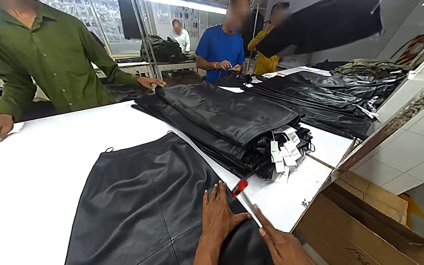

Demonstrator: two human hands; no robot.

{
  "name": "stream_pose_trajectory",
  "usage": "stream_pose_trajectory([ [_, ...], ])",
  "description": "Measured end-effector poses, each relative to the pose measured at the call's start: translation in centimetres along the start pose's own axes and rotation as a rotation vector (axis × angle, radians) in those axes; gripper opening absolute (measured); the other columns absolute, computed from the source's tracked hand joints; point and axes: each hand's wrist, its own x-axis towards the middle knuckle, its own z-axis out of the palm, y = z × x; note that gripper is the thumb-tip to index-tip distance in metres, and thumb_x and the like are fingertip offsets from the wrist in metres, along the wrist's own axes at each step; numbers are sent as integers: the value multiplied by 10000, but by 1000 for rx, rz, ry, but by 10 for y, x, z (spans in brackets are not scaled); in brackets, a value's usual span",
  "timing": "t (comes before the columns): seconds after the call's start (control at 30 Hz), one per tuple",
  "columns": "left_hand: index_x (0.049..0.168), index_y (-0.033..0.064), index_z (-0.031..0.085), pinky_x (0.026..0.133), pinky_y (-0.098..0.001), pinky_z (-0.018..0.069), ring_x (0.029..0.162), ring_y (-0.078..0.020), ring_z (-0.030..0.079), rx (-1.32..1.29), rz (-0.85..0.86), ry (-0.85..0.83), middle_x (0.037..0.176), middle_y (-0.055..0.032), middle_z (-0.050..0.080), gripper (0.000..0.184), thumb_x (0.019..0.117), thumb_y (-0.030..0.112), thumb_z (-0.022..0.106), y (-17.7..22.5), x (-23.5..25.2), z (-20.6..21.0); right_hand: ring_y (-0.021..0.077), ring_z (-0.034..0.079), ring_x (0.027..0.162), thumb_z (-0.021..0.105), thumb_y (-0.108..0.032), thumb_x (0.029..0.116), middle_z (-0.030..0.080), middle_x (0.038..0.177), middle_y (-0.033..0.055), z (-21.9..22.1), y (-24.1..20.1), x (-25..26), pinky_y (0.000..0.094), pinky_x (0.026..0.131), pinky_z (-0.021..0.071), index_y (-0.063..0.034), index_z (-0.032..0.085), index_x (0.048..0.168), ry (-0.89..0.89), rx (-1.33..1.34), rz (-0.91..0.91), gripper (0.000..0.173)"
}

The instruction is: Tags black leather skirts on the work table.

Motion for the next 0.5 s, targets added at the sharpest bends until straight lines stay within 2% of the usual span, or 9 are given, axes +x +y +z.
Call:
stream_pose_trajectory([
  [0.07, 1629, 86, 255, 1281, -513, 67, 1564, -209, 238, -1, 6, -2, 1673, -23, 318, 1382, 621, 999, 501, 1, 0, 0, 331, 675, 656, 339, -381, 1110, 701, 789, 138, -5, 6, 0, 546, 646, 552, -217, 316, 1628, -129, 1, 64, 544],
  [0.1, 1627, 86, 260, 1281, -515, 63, 1564, -209, 238, 2, 5, -4, 1673, -25, 317, 1380, 620, 997, 505, 1, 2, -2, 320, 670, 661, 344, -377, 1112, 704, 811, 139, -12, 2, 0, 537, 654, 552, -215, 309, 1630, -120, 32, 72, 544],
  [0.2, 1630, 80, 247, 1280, -512, 67, 1568, -209, 224, 9, -1, -26, 1684, -25, 293, 1375, 633, 994, 500, 2, 0, -2, 234, 610, 585, 364, -334, 1115, 692, 793, 103, -11, -10, -10, 445, 575, 543, -145, 357, 1607, 52, 86, 22, 527],
  [0.3, 1633, 90, 244, 1282, -515, 55, 1572, -203, 214, 11, 1, -30, 1687, -19, 287, 1396, 612, 1009, 495, 2, 0, -2, 324, 663, 626, 347, -372, 1111, 689, 756, 129, -6, 5, -13, 538, 614, 547, -214, 318, 1628, -102, -2, 89, 542],
  [0.33, 1632, 91, 247, 1282, -516, 52, 1570, -207, 218, 13, 1, -28, 1687, -20, 285, 1408, 598, 1014, 499, 3, 2, -3, 331, 657, 629, 355, -362, 1111, 685, 759, 140, -11, 4, -12, 543, 625, 539, -209, 309, 1630, -116, 14, 100, 544],
  [0.43, 1637, 88, 223, 1281, -511, 49, 1575, -213, 202, 22, -5, -56, 1695, -26, 263, 1408, 608, 1009, 497, 3, 0, -6, 242, 617, 588, 371, -313, 1115, 691, 789, 116, -15, -7, -18, 451, 581, 545, -119, 364, 1601, 60, 75, 29, 524],
  [0.47, 1639, 92, 215, 1281, -508, 52, 1577, -212, 196, 26, -7, -61, 1698, -23, 254, 1404, 613, 1009, 492, 3, -1, -5, 243, 620, 592, 367, -313, 1115, 693, 790, 114, -12, -6, -21, 449, 582, 547, -119, 367, 1600, 64, 62, 27, 522],
  [0.5, 1640, 95, 212, 1281, -506, 50, 1578, -206, 188, 27, -9, -61, 1700, -16, 248, 1405, 612, 1011, 491, 3, -2, -5, 274, 646, 611, 357, -332, 1114, 693, 777, 117, -9, -2, -23, 481, 596, 552, -160, 354, 1611, 9, 13, 55, 526],
])
